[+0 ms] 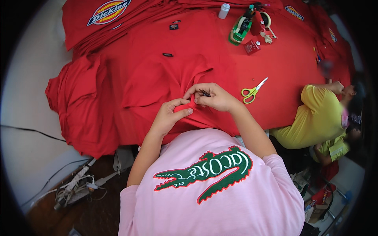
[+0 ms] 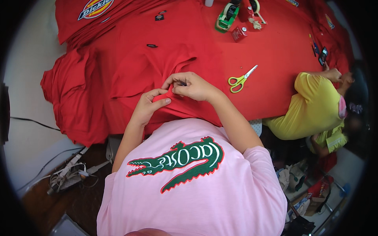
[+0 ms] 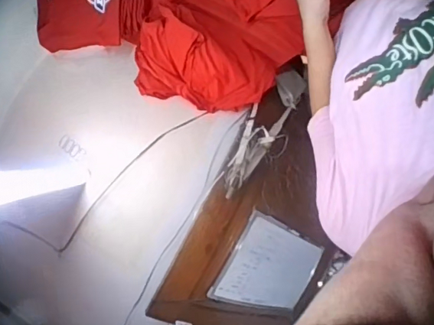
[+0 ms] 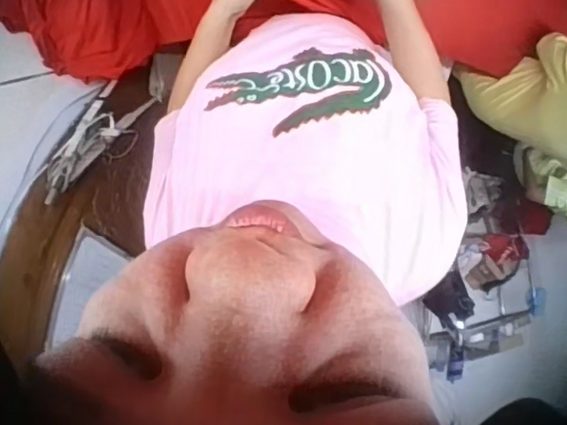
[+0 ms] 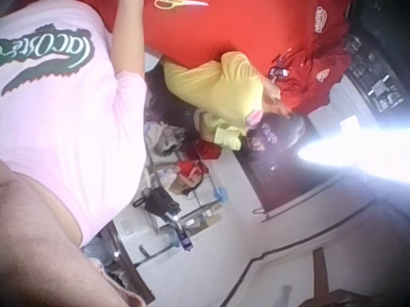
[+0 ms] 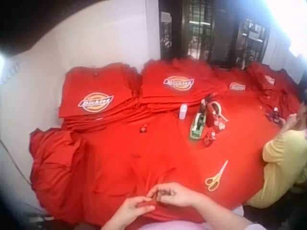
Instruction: The person handles red garments one by one, using shears and a small blade to trim loose threads and tags. The person turns the garments over, shakes them out, and stacks them in a pile.
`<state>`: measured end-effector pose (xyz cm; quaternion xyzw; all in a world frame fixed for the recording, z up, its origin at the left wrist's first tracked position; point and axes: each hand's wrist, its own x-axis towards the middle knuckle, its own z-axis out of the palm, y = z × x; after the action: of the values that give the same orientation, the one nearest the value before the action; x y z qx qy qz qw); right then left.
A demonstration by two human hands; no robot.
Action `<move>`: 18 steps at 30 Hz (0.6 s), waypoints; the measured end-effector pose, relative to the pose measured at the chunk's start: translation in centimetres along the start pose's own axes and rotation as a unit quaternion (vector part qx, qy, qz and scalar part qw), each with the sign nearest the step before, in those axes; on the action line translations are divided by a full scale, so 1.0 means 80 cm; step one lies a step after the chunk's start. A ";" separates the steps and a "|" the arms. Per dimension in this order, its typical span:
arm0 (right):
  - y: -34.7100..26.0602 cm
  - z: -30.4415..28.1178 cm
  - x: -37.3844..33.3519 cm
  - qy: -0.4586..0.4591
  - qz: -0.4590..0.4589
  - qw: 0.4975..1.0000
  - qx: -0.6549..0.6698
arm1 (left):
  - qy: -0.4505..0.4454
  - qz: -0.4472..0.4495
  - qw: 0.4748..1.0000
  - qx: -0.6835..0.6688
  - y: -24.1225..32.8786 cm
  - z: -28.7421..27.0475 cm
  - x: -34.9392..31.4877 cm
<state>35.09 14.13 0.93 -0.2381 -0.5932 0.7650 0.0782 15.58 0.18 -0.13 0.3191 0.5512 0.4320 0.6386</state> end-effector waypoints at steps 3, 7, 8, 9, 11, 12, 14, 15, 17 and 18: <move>-0.005 0.004 -0.003 -0.007 0.027 0.995 -0.099 | 0.032 0.019 0.999 -0.006 -0.005 0.004 -0.020; -0.008 0.024 -0.028 0.014 0.011 0.987 -0.161 | 0.183 0.214 0.889 0.360 -0.011 0.013 -0.034; -0.001 0.031 -0.033 0.036 -0.001 0.984 -0.173 | 0.189 0.283 0.849 0.404 -0.009 0.016 -0.036; 0.003 0.036 -0.038 0.059 -0.014 0.981 -0.186 | 0.193 0.352 0.801 0.444 -0.006 0.019 -0.037; 0.007 0.048 -0.049 0.130 -0.098 0.957 -0.240 | 0.197 0.432 0.734 0.485 -0.006 0.022 -0.039; 0.007 0.051 -0.053 0.166 -0.141 0.939 -0.266 | 0.201 0.447 0.722 0.489 -0.009 0.023 -0.040; 0.006 0.051 -0.063 0.190 -0.184 0.916 -0.301 | 0.208 0.472 0.698 0.496 -0.010 0.026 -0.041; 0.005 0.051 -0.067 0.201 -0.203 0.904 -0.317 | 0.212 0.481 0.689 0.499 -0.009 0.028 -0.042; 0.001 0.051 -0.070 0.207 -0.228 0.889 -0.338 | 0.216 0.491 0.680 0.499 -0.006 0.030 -0.043; -0.002 0.052 -0.071 0.210 -0.241 0.881 -0.349 | 0.218 0.493 0.679 0.498 -0.005 0.029 -0.044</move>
<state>38.12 8.29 3.39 -0.2543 -0.8304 0.3985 0.2950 17.87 -2.97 1.49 0.7123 0.5714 0.4034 -0.0583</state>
